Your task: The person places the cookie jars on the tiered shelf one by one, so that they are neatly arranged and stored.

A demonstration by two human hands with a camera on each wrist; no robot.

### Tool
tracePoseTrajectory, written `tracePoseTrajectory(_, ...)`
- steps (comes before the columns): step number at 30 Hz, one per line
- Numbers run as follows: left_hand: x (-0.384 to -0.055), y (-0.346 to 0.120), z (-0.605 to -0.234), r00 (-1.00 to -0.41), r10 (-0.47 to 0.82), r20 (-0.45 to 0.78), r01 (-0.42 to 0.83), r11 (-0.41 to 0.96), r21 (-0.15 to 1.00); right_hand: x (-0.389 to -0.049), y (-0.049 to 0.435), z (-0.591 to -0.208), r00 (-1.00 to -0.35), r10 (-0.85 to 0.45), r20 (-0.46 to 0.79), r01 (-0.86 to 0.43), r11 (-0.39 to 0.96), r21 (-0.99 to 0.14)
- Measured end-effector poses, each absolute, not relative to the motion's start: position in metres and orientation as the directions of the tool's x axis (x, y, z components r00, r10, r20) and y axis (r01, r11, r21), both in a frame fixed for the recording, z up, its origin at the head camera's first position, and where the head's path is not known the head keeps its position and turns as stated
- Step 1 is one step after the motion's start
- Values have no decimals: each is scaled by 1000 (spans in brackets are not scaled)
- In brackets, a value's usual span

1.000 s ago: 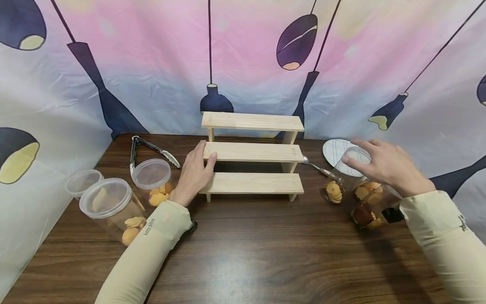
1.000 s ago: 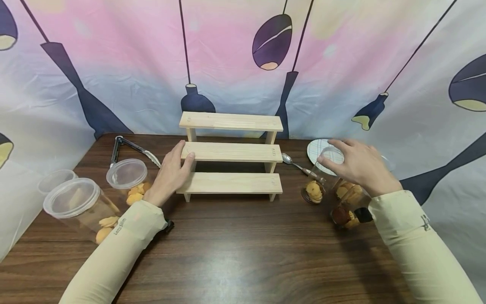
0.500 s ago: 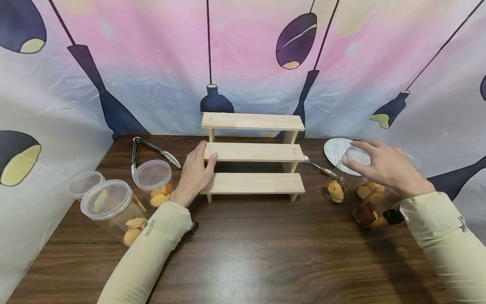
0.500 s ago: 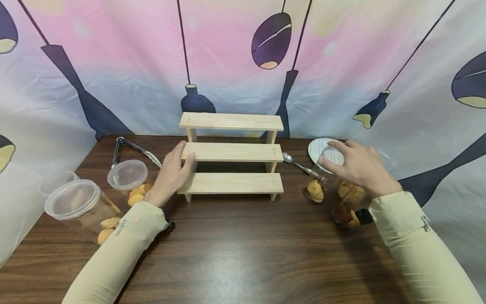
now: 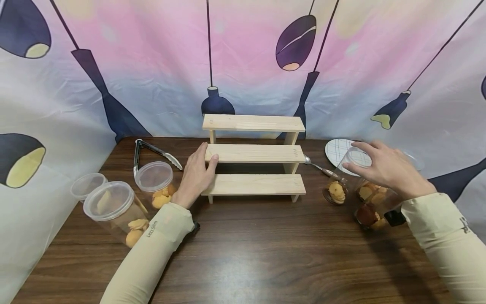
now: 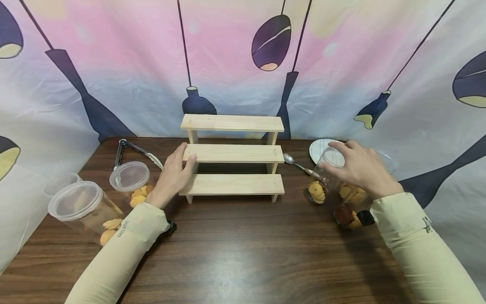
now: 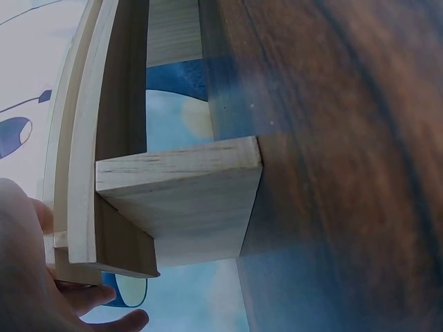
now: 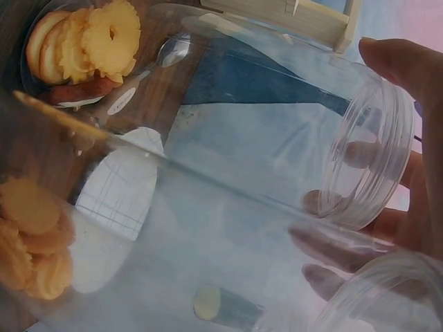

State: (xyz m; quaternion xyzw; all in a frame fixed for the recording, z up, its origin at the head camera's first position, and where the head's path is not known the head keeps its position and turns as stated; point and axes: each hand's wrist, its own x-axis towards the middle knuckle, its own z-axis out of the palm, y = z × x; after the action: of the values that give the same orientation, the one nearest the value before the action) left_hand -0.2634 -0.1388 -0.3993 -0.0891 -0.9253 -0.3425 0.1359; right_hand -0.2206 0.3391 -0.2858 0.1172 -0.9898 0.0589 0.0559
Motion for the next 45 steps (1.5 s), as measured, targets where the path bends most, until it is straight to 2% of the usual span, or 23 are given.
tracePoseTrajectory(12,-263,-139,-398,-944,77,321,267,750,605,-223,337,-281,-970,-220,99,-228,970,-78)
tracePoseTrajectory(21,-262,-139,-399,-946,72,316,260,752,605,-227,329,-266,-957,-253,144,-262,964,-48)
tracePoseTrajectory(34,-262,-139,-401,-947,73,312,257,756,602,-241,309,-208,-955,-250,158,-257,966,-26)
tracePoseTrajectory(45,-263,-139,-400,-947,65,315,253,756,604,-268,272,-150,-944,-250,213,-272,959,-78)
